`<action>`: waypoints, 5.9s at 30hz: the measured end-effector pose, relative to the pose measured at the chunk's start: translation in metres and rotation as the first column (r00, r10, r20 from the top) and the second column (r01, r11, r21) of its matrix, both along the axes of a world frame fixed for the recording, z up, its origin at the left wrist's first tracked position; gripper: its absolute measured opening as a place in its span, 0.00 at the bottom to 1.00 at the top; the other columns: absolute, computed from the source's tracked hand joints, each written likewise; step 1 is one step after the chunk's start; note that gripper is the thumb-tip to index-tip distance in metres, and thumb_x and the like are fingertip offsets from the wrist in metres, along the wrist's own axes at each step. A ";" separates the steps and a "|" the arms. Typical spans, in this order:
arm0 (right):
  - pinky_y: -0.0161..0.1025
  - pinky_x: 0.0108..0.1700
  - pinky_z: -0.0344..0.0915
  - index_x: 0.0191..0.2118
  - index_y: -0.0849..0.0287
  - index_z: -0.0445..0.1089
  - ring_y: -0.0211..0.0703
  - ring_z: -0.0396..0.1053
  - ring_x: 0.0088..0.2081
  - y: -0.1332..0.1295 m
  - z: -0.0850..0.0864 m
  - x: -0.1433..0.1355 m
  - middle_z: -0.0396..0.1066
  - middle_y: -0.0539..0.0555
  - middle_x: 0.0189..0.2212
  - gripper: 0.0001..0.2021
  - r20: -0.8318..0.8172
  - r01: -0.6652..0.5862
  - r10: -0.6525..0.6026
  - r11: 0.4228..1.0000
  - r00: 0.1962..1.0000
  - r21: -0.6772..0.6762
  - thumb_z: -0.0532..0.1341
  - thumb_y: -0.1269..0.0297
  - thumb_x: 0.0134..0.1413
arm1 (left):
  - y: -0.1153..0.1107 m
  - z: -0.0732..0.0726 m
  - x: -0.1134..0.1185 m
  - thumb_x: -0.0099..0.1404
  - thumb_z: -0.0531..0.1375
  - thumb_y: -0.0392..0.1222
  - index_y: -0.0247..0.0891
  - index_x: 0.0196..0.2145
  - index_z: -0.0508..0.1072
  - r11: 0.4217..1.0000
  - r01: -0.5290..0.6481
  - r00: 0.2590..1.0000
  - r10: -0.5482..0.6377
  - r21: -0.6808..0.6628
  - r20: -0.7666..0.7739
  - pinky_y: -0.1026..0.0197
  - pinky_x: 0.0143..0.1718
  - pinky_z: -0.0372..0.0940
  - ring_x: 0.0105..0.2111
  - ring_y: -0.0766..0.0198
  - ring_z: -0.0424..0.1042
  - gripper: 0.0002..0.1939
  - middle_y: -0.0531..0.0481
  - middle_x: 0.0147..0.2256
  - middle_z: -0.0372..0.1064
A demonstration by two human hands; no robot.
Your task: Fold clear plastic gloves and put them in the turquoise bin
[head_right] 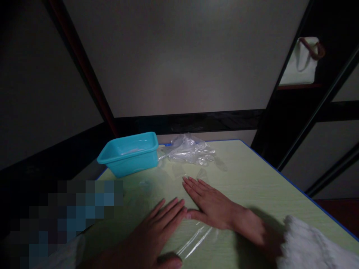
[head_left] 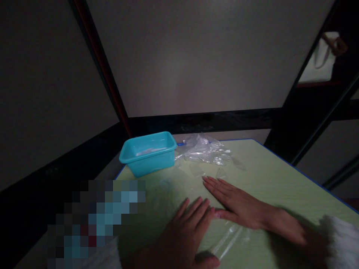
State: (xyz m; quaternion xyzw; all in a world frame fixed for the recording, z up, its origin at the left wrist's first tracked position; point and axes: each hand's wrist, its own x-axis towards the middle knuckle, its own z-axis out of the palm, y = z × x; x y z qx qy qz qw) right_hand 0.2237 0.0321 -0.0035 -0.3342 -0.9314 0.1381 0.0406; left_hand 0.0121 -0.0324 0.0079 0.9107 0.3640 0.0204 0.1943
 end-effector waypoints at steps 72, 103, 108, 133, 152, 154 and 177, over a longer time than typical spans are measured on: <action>0.63 0.60 0.33 0.65 0.61 0.36 0.59 0.32 0.63 0.019 0.017 0.032 0.34 0.62 0.65 0.43 0.017 0.027 -0.026 0.997 1.000 -0.076 0.51 0.39 0.52 | 0.033 -0.021 -0.032 0.68 0.44 0.49 0.22 0.60 0.51 0.858 -0.400 0.896 0.440 0.323 -0.058 0.43 0.59 0.48 0.62 0.48 0.42 0.30 0.32 0.62 0.42; 0.57 0.62 0.39 0.64 0.70 0.40 0.56 0.35 0.64 -0.036 0.002 -0.031 0.34 0.67 0.63 0.42 -0.034 -0.023 0.020 0.994 0.999 -0.104 0.50 0.42 0.55 | 0.026 -0.025 -0.033 0.65 0.47 0.50 0.20 0.59 0.51 0.884 -0.334 0.921 0.380 0.328 -0.087 0.45 0.58 0.50 0.62 0.48 0.43 0.33 0.28 0.61 0.44; 0.57 0.62 0.38 0.64 0.71 0.38 0.57 0.33 0.64 -0.031 0.002 -0.023 0.34 0.66 0.64 0.44 0.037 0.007 -0.005 0.998 0.999 -0.059 0.46 0.38 0.54 | 0.025 -0.022 -0.033 0.65 0.48 0.50 0.21 0.59 0.51 0.881 -0.348 0.915 0.393 0.320 -0.089 0.46 0.59 0.50 0.62 0.49 0.44 0.33 0.29 0.61 0.44; 0.56 0.63 0.34 0.64 0.70 0.39 0.52 0.31 0.64 -0.007 0.013 -0.010 0.33 0.65 0.64 0.41 0.060 -0.203 0.210 0.974 0.976 -0.100 0.47 0.41 0.56 | 0.020 -0.026 -0.036 0.69 0.41 0.52 0.25 0.59 0.52 0.846 -0.318 0.944 0.326 0.428 0.055 0.48 0.57 0.54 0.61 0.51 0.48 0.30 0.31 0.61 0.47; 0.57 0.62 0.39 0.64 0.70 0.41 0.56 0.34 0.64 -0.015 0.000 -0.024 0.35 0.66 0.64 0.40 -0.020 -0.089 0.088 0.995 0.996 -0.054 0.47 0.42 0.57 | 0.030 -0.026 -0.032 0.66 0.47 0.53 0.19 0.59 0.51 0.888 -0.350 0.920 0.386 0.298 -0.072 0.45 0.59 0.48 0.62 0.48 0.41 0.35 0.28 0.61 0.41; 0.56 0.62 0.40 0.65 0.69 0.40 0.56 0.35 0.64 -0.014 0.001 -0.023 0.35 0.65 0.64 0.40 -0.051 -0.079 0.077 0.996 0.996 -0.050 0.46 0.42 0.57 | 0.029 -0.024 -0.031 0.66 0.48 0.52 0.19 0.59 0.51 0.891 -0.354 0.916 0.391 0.284 -0.085 0.45 0.59 0.48 0.62 0.48 0.41 0.34 0.28 0.62 0.41; 0.53 0.62 0.42 0.63 0.72 0.45 0.54 0.42 0.63 -0.005 0.003 -0.033 0.44 0.68 0.63 0.36 -0.030 -0.100 0.100 0.995 0.995 0.012 0.46 0.46 0.60 | 0.032 -0.016 -0.023 0.66 0.49 0.46 0.25 0.61 0.48 0.917 -0.235 0.972 0.231 0.321 0.050 0.41 0.60 0.41 0.63 0.52 0.42 0.31 0.35 0.62 0.44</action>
